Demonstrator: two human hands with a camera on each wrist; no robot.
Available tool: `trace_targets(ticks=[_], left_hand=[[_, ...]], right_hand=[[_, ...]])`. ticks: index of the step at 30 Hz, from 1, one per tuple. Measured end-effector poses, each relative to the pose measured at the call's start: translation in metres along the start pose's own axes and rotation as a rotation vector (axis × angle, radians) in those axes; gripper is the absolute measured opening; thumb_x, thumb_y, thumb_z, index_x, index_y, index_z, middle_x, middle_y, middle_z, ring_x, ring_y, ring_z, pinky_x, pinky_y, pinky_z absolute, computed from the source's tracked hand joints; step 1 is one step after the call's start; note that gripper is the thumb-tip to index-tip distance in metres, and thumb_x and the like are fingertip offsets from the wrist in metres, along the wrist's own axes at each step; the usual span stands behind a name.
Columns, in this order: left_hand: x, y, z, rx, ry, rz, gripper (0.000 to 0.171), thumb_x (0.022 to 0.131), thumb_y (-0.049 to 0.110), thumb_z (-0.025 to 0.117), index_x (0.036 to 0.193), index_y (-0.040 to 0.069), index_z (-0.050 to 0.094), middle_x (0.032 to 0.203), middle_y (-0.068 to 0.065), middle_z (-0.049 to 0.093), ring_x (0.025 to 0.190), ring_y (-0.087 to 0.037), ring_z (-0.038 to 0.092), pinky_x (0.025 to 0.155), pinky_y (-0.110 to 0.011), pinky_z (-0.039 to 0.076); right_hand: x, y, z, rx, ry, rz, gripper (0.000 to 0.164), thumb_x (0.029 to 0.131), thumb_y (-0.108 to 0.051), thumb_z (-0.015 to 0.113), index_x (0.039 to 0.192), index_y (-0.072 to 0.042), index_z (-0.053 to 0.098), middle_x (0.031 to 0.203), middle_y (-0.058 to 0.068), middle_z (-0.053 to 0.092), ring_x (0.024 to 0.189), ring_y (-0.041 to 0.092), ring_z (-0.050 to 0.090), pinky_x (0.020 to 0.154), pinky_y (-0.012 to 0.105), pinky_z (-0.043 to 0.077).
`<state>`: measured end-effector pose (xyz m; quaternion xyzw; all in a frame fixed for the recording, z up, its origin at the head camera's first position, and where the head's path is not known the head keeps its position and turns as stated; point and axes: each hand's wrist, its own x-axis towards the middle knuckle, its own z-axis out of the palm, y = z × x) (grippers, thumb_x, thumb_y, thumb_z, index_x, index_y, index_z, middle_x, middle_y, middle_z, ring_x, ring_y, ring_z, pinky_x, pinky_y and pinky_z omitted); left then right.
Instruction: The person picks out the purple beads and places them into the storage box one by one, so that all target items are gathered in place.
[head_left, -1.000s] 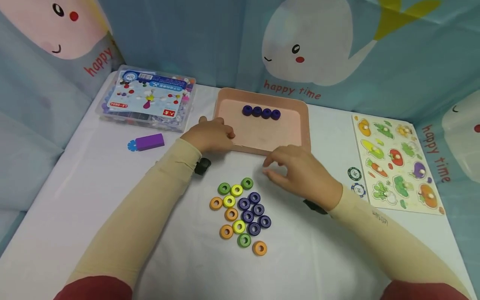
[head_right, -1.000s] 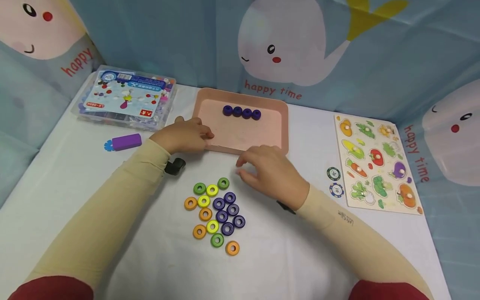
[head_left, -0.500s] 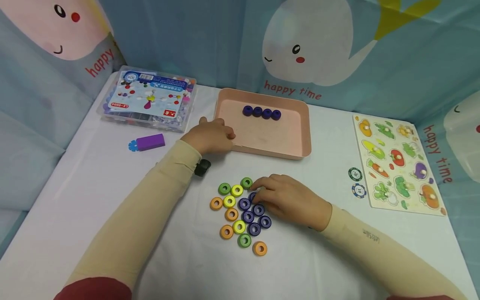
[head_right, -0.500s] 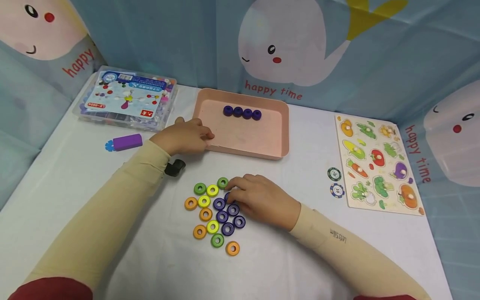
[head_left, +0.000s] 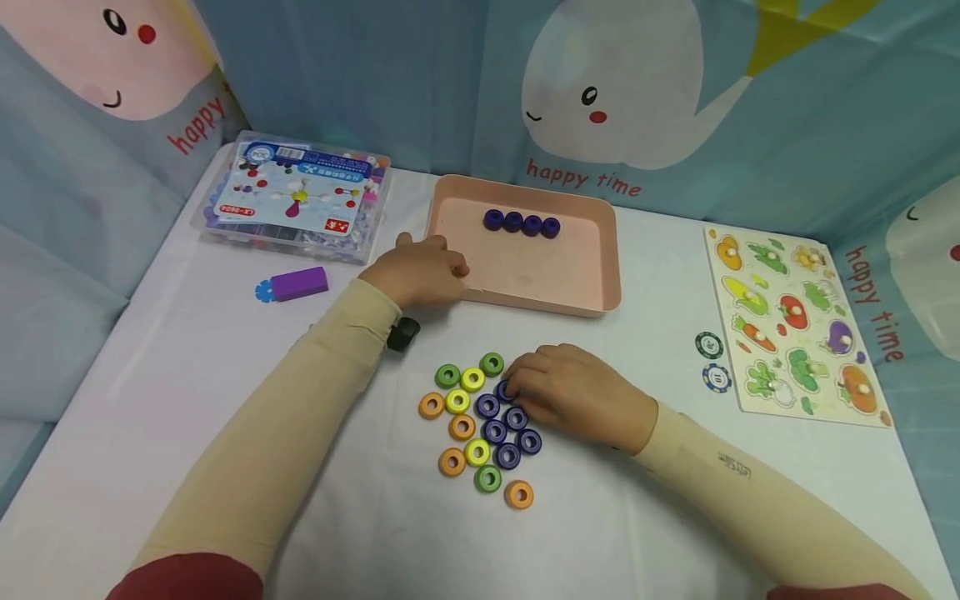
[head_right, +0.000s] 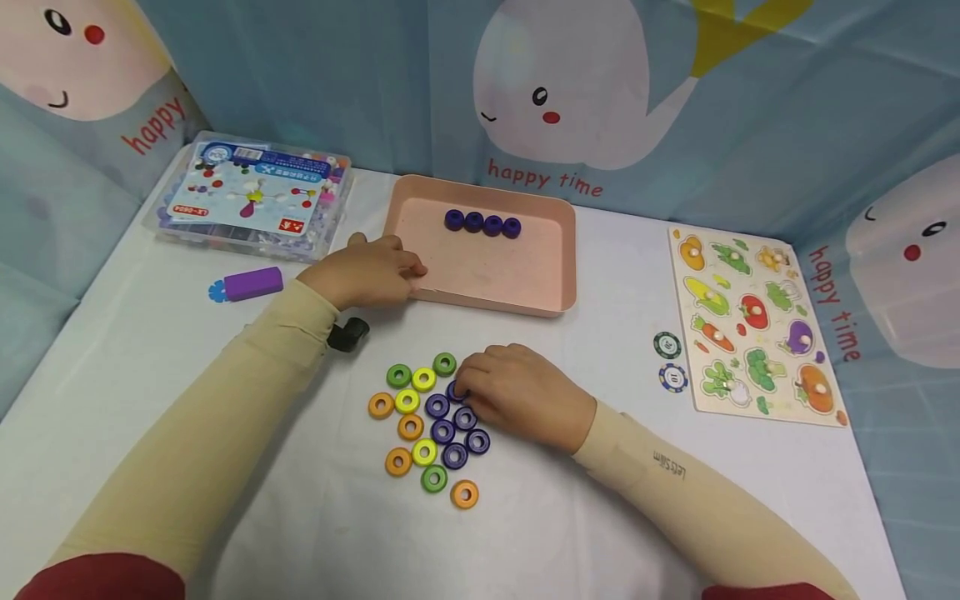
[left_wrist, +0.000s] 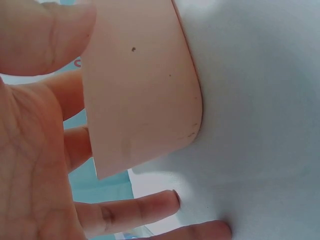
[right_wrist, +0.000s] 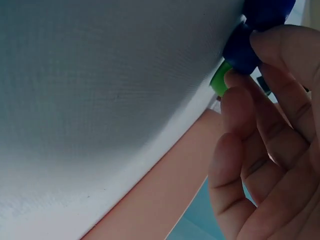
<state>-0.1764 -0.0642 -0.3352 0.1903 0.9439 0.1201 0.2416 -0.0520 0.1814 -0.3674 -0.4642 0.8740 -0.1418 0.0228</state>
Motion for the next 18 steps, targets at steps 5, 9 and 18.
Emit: trace_targets(ticks=[5, 9, 18], left_hand=[[0.001, 0.0, 0.001, 0.001, -0.002, 0.0, 0.048, 0.088, 0.032, 0.05, 0.134, 0.022, 0.063, 0.127, -0.006, 0.053, 0.109, -0.035, 0.038, 0.092, -0.047, 0.038], [0.002, 0.0, 0.001, -0.001, -0.006, 0.003, 0.049, 0.088, 0.03, 0.05, 0.135, 0.021, 0.062, 0.129, -0.006, 0.053, 0.11, -0.035, 0.038, 0.094, -0.048, 0.037], [0.003, 0.0, 0.001, -0.001, 0.002, -0.01, 0.048, 0.089, 0.037, 0.054, 0.133, 0.021, 0.064, 0.126, -0.006, 0.054, 0.109, -0.034, 0.038, 0.093, -0.048, 0.039]], right_hand=[[0.002, 0.002, 0.0, 0.003, 0.009, -0.005, 0.014, 0.09, -0.018, 0.071, 0.103, -0.021, 0.07, 0.11, -0.01, 0.069, 0.1, 0.009, 0.064, 0.089, 0.031, 0.051], [0.002, 0.003, -0.004, 0.036, 0.023, -0.008, 0.013, 0.088, -0.018, 0.071, 0.1, -0.021, 0.07, 0.108, -0.009, 0.069, 0.1, 0.008, 0.065, 0.089, 0.031, 0.051], [0.04, 0.024, -0.063, 0.139, 0.142, 0.138, 0.014, 0.088, -0.019, 0.073, 0.101, -0.015, 0.07, 0.101, -0.005, 0.07, 0.087, 0.011, 0.061, 0.077, 0.029, 0.052]])
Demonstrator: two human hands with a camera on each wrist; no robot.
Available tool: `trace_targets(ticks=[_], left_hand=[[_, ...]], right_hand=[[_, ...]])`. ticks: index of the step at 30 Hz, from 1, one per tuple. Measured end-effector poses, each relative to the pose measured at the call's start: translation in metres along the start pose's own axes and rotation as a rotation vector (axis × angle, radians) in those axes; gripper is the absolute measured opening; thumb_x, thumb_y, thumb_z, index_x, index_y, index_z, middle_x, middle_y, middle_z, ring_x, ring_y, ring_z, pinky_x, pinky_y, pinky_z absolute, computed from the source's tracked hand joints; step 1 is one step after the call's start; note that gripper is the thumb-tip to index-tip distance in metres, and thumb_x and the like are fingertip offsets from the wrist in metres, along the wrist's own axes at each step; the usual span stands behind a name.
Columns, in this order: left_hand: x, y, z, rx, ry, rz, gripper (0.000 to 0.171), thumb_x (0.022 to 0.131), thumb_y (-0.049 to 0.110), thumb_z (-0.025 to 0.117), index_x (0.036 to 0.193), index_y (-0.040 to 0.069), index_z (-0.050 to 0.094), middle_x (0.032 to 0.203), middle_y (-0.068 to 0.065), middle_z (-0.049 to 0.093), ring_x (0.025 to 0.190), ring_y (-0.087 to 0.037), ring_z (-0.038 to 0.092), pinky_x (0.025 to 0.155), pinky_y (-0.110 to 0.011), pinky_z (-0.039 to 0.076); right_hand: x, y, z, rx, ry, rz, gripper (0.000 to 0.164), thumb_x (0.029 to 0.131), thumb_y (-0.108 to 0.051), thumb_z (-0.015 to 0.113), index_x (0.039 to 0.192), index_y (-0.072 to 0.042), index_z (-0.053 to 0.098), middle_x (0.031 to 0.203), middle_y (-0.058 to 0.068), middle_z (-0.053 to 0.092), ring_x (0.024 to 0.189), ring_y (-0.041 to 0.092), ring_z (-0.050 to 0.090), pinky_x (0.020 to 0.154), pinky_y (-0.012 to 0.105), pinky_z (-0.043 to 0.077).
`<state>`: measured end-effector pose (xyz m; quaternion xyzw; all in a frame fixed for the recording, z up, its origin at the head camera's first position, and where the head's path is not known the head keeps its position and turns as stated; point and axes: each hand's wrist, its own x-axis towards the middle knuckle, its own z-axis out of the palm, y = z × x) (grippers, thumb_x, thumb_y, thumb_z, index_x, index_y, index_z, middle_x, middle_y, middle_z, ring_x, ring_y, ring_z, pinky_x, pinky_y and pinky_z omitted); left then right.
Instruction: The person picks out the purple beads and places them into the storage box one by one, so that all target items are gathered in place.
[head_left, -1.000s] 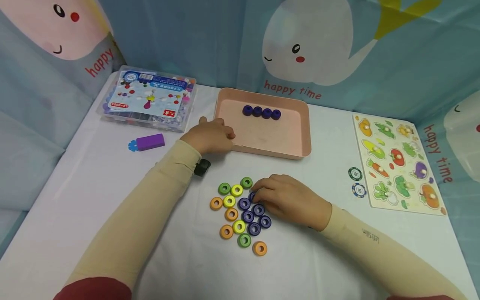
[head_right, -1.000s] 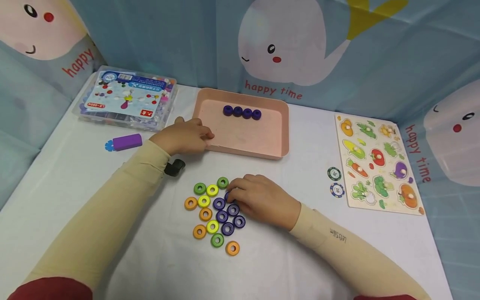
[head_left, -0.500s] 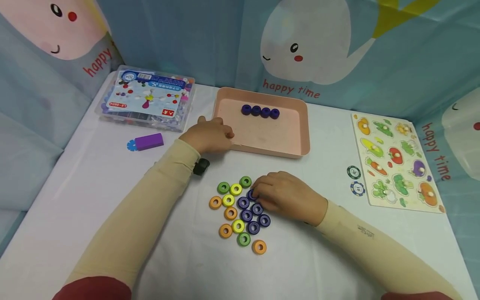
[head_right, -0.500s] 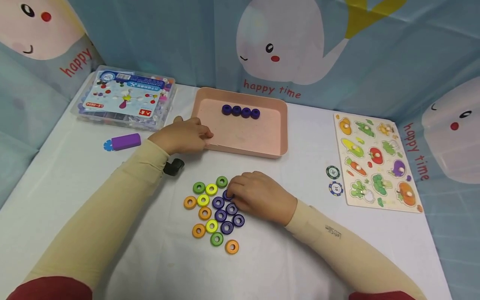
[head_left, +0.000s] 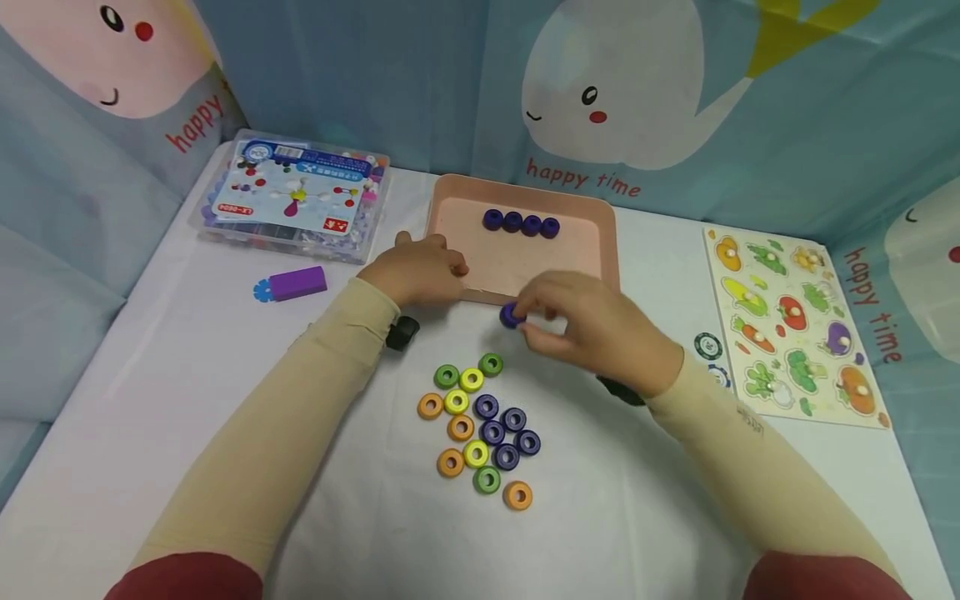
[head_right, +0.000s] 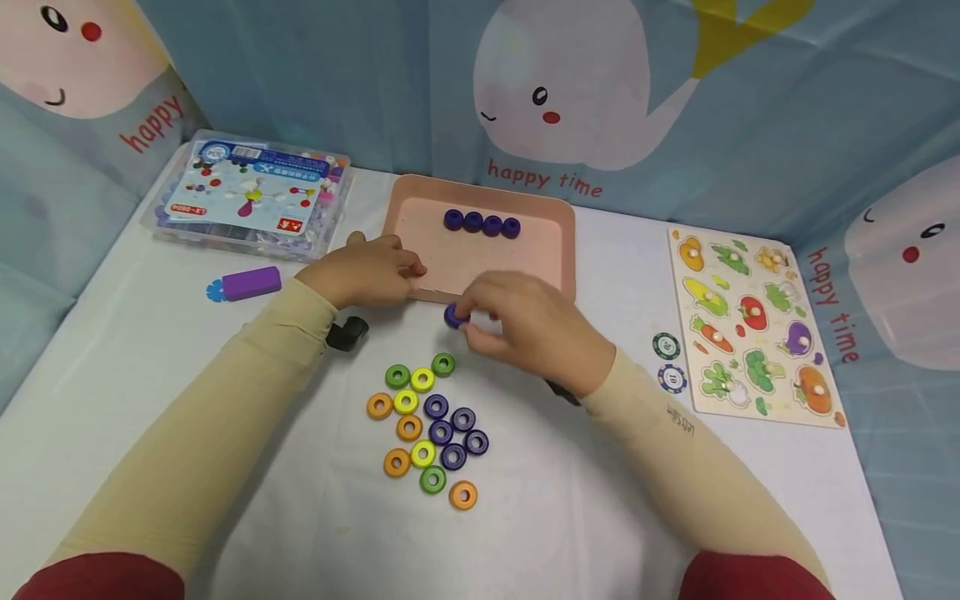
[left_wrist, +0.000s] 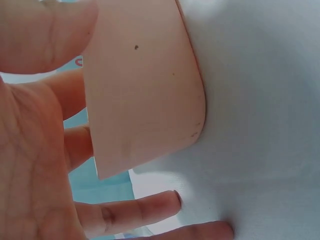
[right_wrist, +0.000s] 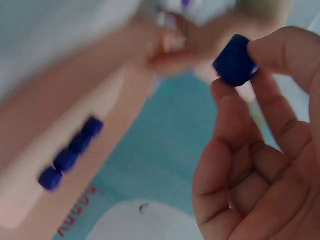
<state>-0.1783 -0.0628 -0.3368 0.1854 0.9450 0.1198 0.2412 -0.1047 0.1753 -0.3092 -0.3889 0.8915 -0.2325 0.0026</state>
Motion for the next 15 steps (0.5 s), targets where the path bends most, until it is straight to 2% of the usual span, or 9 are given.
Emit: trace_targets(ticks=[3, 5, 6, 10, 13, 15], left_hand=[[-0.001, -0.001, -0.001, -0.005, 0.001, -0.007, 0.049, 0.09, 0.04, 0.055, 0.134, 0.021, 0.063, 0.126, -0.006, 0.054, 0.109, -0.035, 0.038, 0.092, -0.048, 0.039], [-0.002, -0.002, -0.001, -0.012, 0.002, -0.011, 0.048, 0.09, 0.039, 0.055, 0.134, 0.021, 0.063, 0.126, -0.006, 0.053, 0.109, -0.035, 0.037, 0.092, -0.048, 0.039], [-0.002, -0.003, -0.001, -0.02, 0.002, -0.014, 0.048, 0.089, 0.037, 0.055, 0.134, 0.021, 0.063, 0.127, -0.006, 0.053, 0.109, -0.035, 0.037, 0.091, -0.048, 0.04], [-0.003, -0.003, 0.001, -0.032, 0.004, -0.009, 0.049, 0.087, 0.032, 0.053, 0.135, 0.022, 0.063, 0.13, -0.006, 0.052, 0.108, -0.036, 0.036, 0.091, -0.049, 0.042], [-0.003, -0.003, 0.002, -0.025, 0.012, 0.001, 0.049, 0.087, 0.032, 0.052, 0.134, 0.023, 0.063, 0.131, -0.006, 0.052, 0.107, -0.036, 0.037, 0.089, -0.049, 0.043], [-0.003, -0.003, 0.002, -0.02, 0.015, -0.001, 0.049, 0.088, 0.032, 0.052, 0.134, 0.024, 0.063, 0.131, -0.005, 0.052, 0.106, -0.036, 0.037, 0.088, -0.049, 0.043]], right_hand=[[0.038, 0.017, -0.01, -0.055, 0.047, 0.111, 0.012, 0.088, -0.019, 0.073, 0.098, -0.013, 0.072, 0.096, -0.002, 0.071, 0.082, 0.014, 0.059, 0.073, 0.029, 0.049], [0.061, 0.029, -0.01, -0.136, 0.047, 0.208, 0.012, 0.088, -0.023, 0.071, 0.098, -0.017, 0.074, 0.092, -0.003, 0.071, 0.079, 0.014, 0.058, 0.068, 0.03, 0.047], [0.071, 0.035, -0.008, -0.185, 0.04, 0.262, 0.012, 0.088, -0.026, 0.07, 0.098, -0.021, 0.074, 0.09, -0.005, 0.071, 0.077, 0.013, 0.059, 0.065, 0.031, 0.047], [0.097, 0.052, 0.003, -0.184, -0.037, 0.415, 0.017, 0.091, -0.028, 0.068, 0.103, -0.018, 0.074, 0.097, -0.002, 0.073, 0.084, 0.014, 0.063, 0.074, 0.036, 0.053], [0.106, 0.06, 0.011, -0.106, -0.062, 0.431, 0.017, 0.092, -0.021, 0.069, 0.103, -0.009, 0.073, 0.101, 0.006, 0.072, 0.089, 0.02, 0.064, 0.084, 0.037, 0.053], [0.11, 0.064, 0.015, -0.109, -0.077, 0.436, 0.015, 0.091, -0.02, 0.069, 0.101, -0.009, 0.073, 0.098, 0.006, 0.072, 0.087, 0.021, 0.063, 0.083, 0.037, 0.053]])
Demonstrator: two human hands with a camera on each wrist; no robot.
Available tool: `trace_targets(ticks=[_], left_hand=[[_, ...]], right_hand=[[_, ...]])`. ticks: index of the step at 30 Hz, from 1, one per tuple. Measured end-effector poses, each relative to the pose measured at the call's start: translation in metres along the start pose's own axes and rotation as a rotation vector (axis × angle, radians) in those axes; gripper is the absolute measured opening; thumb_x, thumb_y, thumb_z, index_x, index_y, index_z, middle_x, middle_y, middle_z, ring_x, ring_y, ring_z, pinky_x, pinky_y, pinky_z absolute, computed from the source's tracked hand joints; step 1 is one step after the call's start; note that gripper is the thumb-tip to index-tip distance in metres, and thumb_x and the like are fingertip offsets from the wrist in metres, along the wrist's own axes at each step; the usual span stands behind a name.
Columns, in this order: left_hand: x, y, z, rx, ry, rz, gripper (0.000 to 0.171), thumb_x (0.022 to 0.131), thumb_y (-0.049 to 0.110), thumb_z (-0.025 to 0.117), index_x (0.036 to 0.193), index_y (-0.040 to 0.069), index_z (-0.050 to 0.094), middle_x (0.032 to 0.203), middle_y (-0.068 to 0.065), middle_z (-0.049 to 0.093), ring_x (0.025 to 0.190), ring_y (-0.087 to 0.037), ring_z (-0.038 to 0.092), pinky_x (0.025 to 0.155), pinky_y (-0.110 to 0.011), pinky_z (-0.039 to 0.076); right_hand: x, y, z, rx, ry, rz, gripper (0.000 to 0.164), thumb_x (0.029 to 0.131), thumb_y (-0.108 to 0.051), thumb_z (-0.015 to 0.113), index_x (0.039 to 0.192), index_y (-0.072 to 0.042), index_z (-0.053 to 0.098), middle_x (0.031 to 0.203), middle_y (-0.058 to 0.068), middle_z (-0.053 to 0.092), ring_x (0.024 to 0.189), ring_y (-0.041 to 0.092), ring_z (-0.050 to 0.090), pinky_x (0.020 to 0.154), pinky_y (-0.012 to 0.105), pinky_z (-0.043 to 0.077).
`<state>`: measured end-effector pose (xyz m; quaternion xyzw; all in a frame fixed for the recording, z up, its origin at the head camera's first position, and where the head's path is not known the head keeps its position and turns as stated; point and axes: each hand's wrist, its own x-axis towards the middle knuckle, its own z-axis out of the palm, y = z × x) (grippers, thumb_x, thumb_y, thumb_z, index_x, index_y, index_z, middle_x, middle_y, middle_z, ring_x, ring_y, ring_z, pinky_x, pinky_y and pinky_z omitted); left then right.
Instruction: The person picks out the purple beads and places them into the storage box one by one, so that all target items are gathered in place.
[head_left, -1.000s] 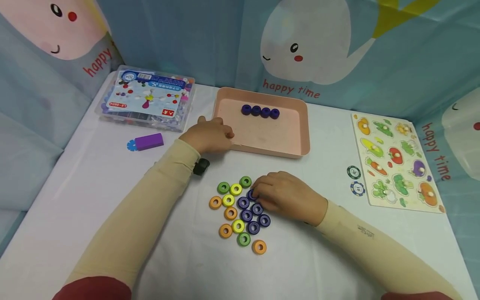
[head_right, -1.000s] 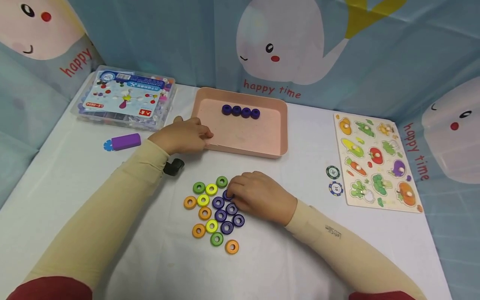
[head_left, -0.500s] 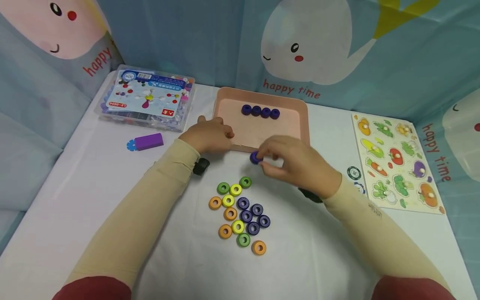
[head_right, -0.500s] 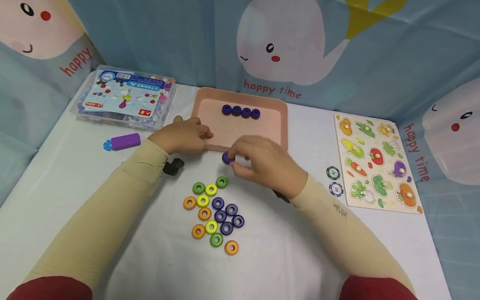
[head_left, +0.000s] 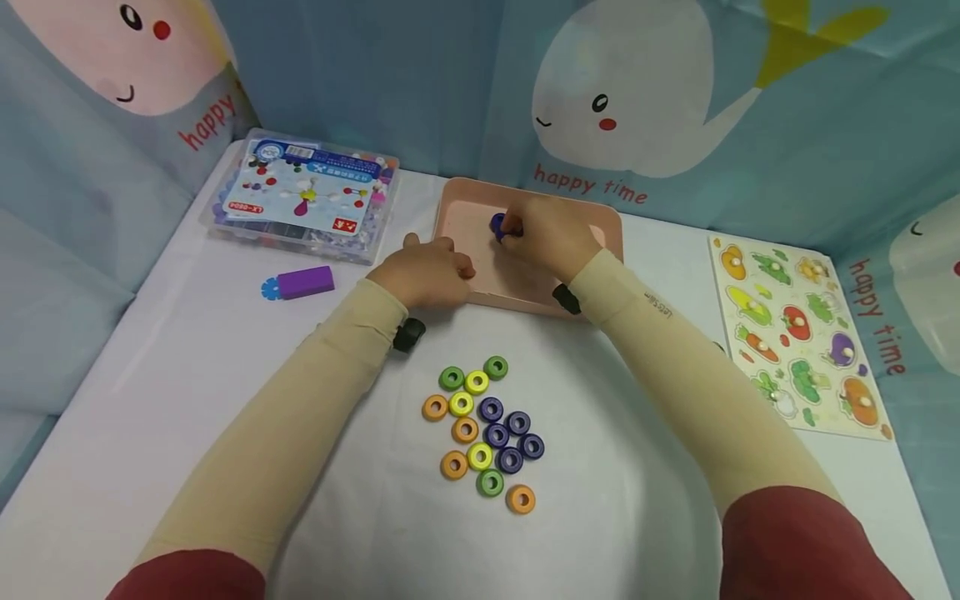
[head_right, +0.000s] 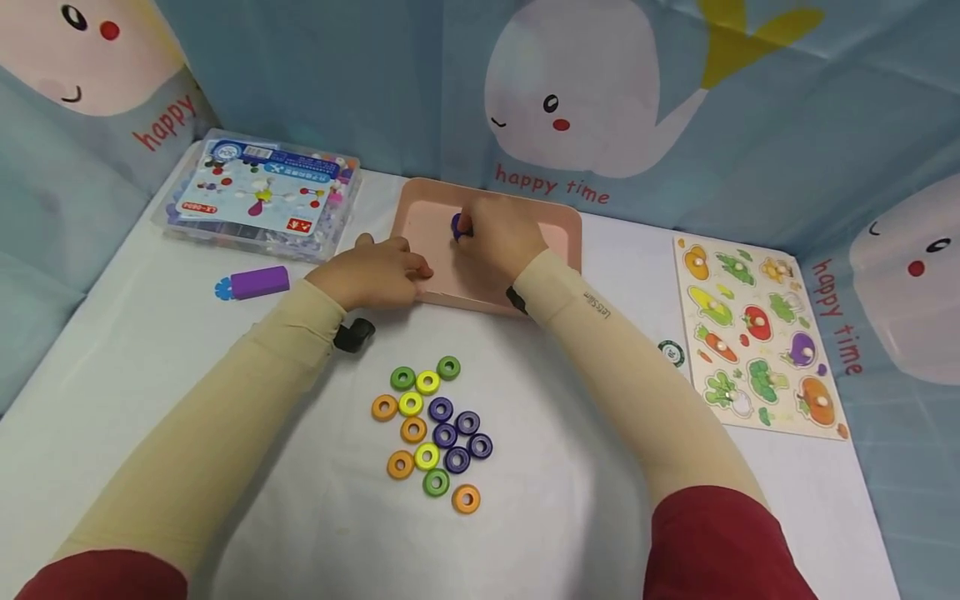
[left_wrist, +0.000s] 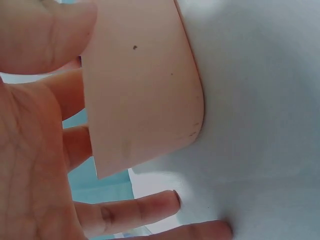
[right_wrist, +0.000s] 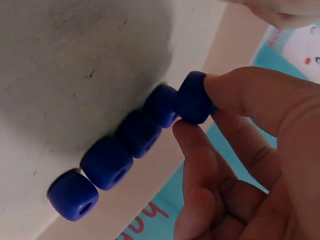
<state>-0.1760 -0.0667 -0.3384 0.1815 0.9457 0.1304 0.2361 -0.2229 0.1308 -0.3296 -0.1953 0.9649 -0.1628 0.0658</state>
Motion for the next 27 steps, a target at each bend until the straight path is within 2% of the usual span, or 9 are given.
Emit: trace_targets(ticks=[3, 8, 14, 18, 21, 23, 27], left_hand=[[-0.001, 0.0, -0.001, 0.0, 0.0, -0.005, 0.048, 0.088, 0.033, 0.051, 0.134, 0.024, 0.063, 0.132, -0.005, 0.052, 0.107, -0.036, 0.036, 0.088, -0.049, 0.044], [-0.002, 0.001, 0.0, -0.003, -0.001, 0.005, 0.048, 0.089, 0.035, 0.052, 0.135, 0.023, 0.063, 0.134, -0.005, 0.051, 0.108, -0.036, 0.036, 0.089, -0.049, 0.044], [-0.003, 0.0, 0.0, 0.0, 0.002, -0.002, 0.048, 0.09, 0.038, 0.052, 0.135, 0.024, 0.063, 0.134, -0.005, 0.051, 0.109, -0.037, 0.036, 0.089, -0.05, 0.045], [-0.003, 0.001, 0.0, -0.002, -0.004, -0.002, 0.048, 0.09, 0.037, 0.052, 0.135, 0.023, 0.063, 0.134, -0.006, 0.051, 0.109, -0.037, 0.036, 0.09, -0.051, 0.045], [-0.002, 0.002, -0.001, 0.001, -0.008, 0.001, 0.048, 0.09, 0.037, 0.052, 0.135, 0.023, 0.063, 0.134, -0.006, 0.051, 0.109, -0.036, 0.036, 0.09, -0.051, 0.044], [-0.002, 0.002, -0.001, -0.001, -0.008, -0.003, 0.048, 0.09, 0.038, 0.052, 0.135, 0.024, 0.063, 0.133, -0.006, 0.051, 0.108, -0.036, 0.036, 0.089, -0.05, 0.045], [-0.001, 0.002, -0.002, 0.003, -0.008, -0.011, 0.049, 0.09, 0.043, 0.054, 0.134, 0.023, 0.063, 0.133, -0.006, 0.052, 0.109, -0.036, 0.036, 0.09, -0.05, 0.044]], right_hand=[[0.007, 0.001, 0.003, -0.011, -0.021, -0.005, 0.013, 0.091, -0.02, 0.069, 0.099, -0.01, 0.074, 0.096, 0.005, 0.072, 0.085, 0.02, 0.062, 0.081, 0.037, 0.052], [0.011, 0.005, 0.008, -0.025, -0.063, 0.018, 0.015, 0.091, -0.023, 0.071, 0.1, -0.011, 0.075, 0.1, 0.004, 0.073, 0.091, 0.019, 0.062, 0.087, 0.039, 0.052], [0.013, 0.005, 0.012, -0.039, -0.053, 0.009, 0.011, 0.09, -0.024, 0.073, 0.093, -0.015, 0.071, 0.093, 0.001, 0.07, 0.088, 0.019, 0.06, 0.086, 0.038, 0.051], [0.009, 0.005, 0.007, -0.006, -0.062, 0.021, 0.02, 0.091, -0.028, 0.073, 0.103, -0.014, 0.068, 0.101, 0.003, 0.068, 0.093, 0.02, 0.059, 0.09, 0.039, 0.05], [-0.006, 0.001, -0.003, -0.044, -0.013, 0.014, 0.025, 0.092, -0.036, 0.071, 0.108, -0.018, 0.066, 0.105, 0.0, 0.068, 0.093, 0.018, 0.06, 0.086, 0.039, 0.051], [-0.022, -0.003, -0.01, -0.054, 0.043, -0.024, 0.023, 0.092, -0.038, 0.071, 0.106, -0.019, 0.068, 0.102, -0.002, 0.069, 0.091, 0.017, 0.061, 0.081, 0.038, 0.05], [-0.071, -0.013, -0.012, -0.041, 0.106, -0.129, 0.014, 0.092, -0.035, 0.071, 0.097, -0.022, 0.07, 0.095, -0.006, 0.069, 0.082, 0.014, 0.059, 0.071, 0.033, 0.047]])
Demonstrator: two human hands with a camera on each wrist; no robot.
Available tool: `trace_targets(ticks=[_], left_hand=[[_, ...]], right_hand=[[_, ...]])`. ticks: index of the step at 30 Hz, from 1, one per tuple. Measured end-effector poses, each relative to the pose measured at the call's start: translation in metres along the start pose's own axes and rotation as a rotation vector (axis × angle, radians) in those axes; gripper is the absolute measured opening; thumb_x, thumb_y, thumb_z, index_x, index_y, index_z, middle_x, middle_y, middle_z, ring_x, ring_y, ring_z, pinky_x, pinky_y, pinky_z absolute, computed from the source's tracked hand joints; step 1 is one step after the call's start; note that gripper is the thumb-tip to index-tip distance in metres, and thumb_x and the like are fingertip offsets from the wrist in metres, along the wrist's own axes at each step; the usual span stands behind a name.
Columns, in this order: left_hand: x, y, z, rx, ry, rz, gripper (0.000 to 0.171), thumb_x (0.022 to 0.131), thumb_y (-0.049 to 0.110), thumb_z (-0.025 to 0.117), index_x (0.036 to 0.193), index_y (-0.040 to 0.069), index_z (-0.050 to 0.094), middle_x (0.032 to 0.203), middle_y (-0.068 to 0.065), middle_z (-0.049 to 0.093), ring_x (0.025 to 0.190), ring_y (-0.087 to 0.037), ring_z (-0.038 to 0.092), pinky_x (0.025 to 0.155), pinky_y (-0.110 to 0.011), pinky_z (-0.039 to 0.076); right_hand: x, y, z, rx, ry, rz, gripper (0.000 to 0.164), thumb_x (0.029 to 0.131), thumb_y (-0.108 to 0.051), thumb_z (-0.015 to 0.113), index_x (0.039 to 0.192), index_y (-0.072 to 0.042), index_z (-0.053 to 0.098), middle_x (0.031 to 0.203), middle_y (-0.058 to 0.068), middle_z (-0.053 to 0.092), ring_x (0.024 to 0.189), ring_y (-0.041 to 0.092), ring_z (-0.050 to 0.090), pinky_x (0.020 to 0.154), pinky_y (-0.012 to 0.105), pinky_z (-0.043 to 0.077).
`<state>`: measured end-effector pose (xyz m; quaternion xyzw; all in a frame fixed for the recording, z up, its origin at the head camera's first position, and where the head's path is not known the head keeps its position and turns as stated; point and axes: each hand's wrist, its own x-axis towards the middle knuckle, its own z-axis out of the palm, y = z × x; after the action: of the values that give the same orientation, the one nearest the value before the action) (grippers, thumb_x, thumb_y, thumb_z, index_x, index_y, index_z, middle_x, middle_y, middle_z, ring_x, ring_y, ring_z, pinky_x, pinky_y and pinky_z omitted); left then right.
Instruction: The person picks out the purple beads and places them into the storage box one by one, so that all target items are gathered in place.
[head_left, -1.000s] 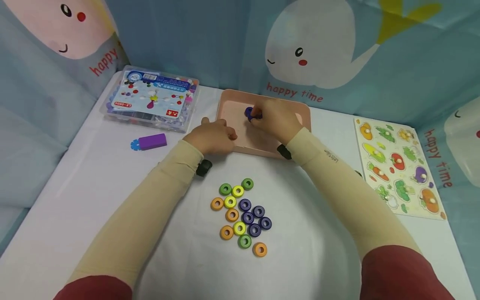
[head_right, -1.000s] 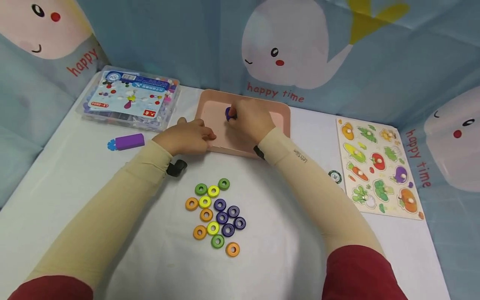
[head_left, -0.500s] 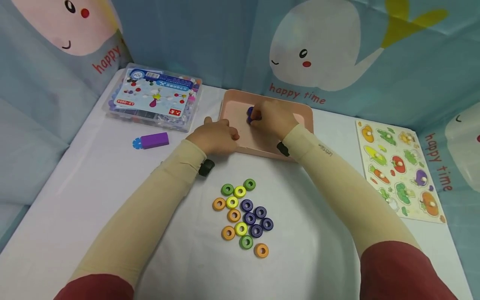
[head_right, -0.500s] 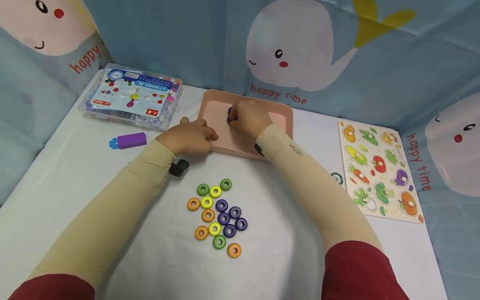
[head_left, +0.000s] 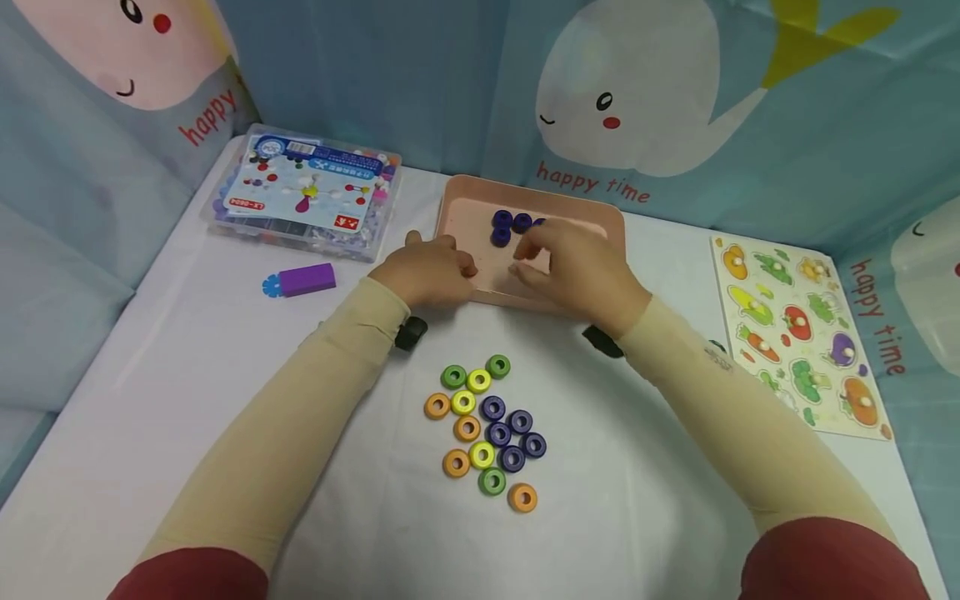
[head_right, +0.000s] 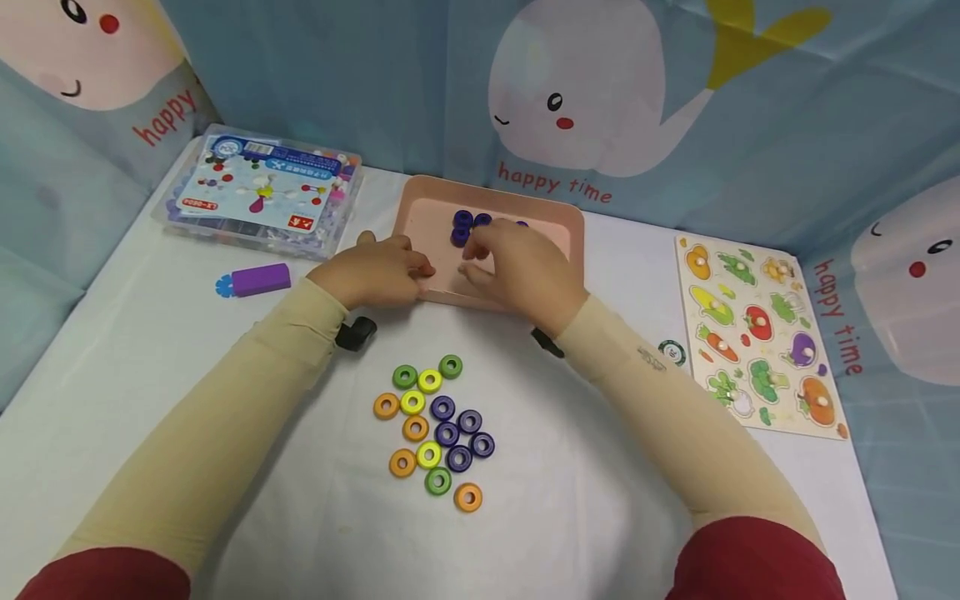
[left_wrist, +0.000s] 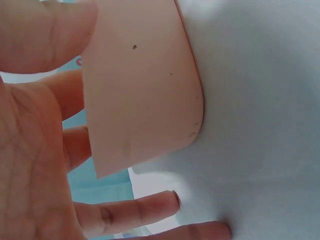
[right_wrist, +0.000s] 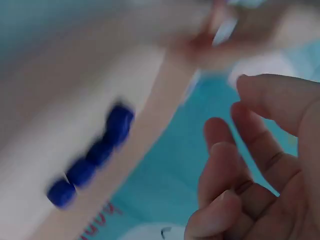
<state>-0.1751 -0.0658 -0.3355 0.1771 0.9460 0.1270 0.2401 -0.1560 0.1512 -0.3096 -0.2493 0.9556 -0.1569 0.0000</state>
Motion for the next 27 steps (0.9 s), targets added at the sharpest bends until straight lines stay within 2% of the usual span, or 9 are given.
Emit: trace_targets(ticks=[3, 6, 11, 15, 23, 27], left_hand=[[0.0, 0.0, 0.0, 0.011, 0.0, 0.002, 0.049, 0.089, 0.04, 0.053, 0.134, 0.022, 0.063, 0.131, -0.006, 0.052, 0.11, -0.036, 0.037, 0.09, -0.05, 0.043], [0.0, -0.001, 0.001, 0.008, 0.002, 0.004, 0.048, 0.088, 0.034, 0.052, 0.133, 0.022, 0.063, 0.129, -0.005, 0.052, 0.109, -0.037, 0.037, 0.089, -0.05, 0.043], [0.001, -0.001, 0.002, -0.011, 0.01, 0.002, 0.047, 0.087, 0.032, 0.053, 0.132, 0.023, 0.064, 0.128, -0.005, 0.052, 0.109, -0.037, 0.036, 0.088, -0.05, 0.044], [0.002, -0.001, 0.004, -0.013, 0.009, 0.005, 0.048, 0.088, 0.036, 0.053, 0.133, 0.023, 0.063, 0.129, -0.005, 0.052, 0.109, -0.036, 0.036, 0.088, -0.049, 0.045], [0.002, -0.001, 0.002, -0.003, 0.003, 0.001, 0.051, 0.088, 0.035, 0.053, 0.137, 0.023, 0.062, 0.129, -0.006, 0.052, 0.109, -0.035, 0.037, 0.089, -0.048, 0.043], [0.002, -0.001, 0.001, -0.01, 0.0, 0.0, 0.051, 0.088, 0.034, 0.053, 0.137, 0.022, 0.061, 0.128, -0.005, 0.053, 0.109, -0.035, 0.037, 0.088, -0.048, 0.043]], right_hand=[[-0.042, -0.009, 0.008, 0.105, -0.031, -0.093, 0.009, 0.09, -0.029, 0.074, 0.094, -0.022, 0.071, 0.092, -0.007, 0.067, 0.078, 0.012, 0.056, 0.069, 0.029, 0.048], [-0.078, -0.014, 0.02, 0.179, -0.085, -0.208, 0.008, 0.089, -0.027, 0.077, 0.094, -0.024, 0.071, 0.095, -0.012, 0.067, 0.083, 0.008, 0.059, 0.074, 0.027, 0.051], [-0.114, -0.016, 0.039, 0.192, -0.186, -0.374, 0.007, 0.089, -0.025, 0.075, 0.096, -0.024, 0.076, 0.108, -0.011, 0.069, 0.102, 0.005, 0.063, 0.091, 0.028, 0.052], [-0.123, -0.013, 0.047, 0.147, -0.194, -0.419, 0.007, 0.088, -0.025, 0.077, 0.094, -0.024, 0.079, 0.108, -0.011, 0.071, 0.102, 0.005, 0.064, 0.091, 0.028, 0.052], [-0.12, -0.009, 0.051, 0.047, -0.047, -0.415, 0.011, 0.086, -0.027, 0.078, 0.095, -0.019, 0.079, 0.101, -0.009, 0.073, 0.094, 0.007, 0.066, 0.085, 0.029, 0.053], [-0.118, -0.01, 0.051, 0.013, -0.015, -0.416, 0.012, 0.085, -0.027, 0.079, 0.093, -0.018, 0.079, 0.1, -0.008, 0.073, 0.094, 0.008, 0.067, 0.085, 0.029, 0.054]])
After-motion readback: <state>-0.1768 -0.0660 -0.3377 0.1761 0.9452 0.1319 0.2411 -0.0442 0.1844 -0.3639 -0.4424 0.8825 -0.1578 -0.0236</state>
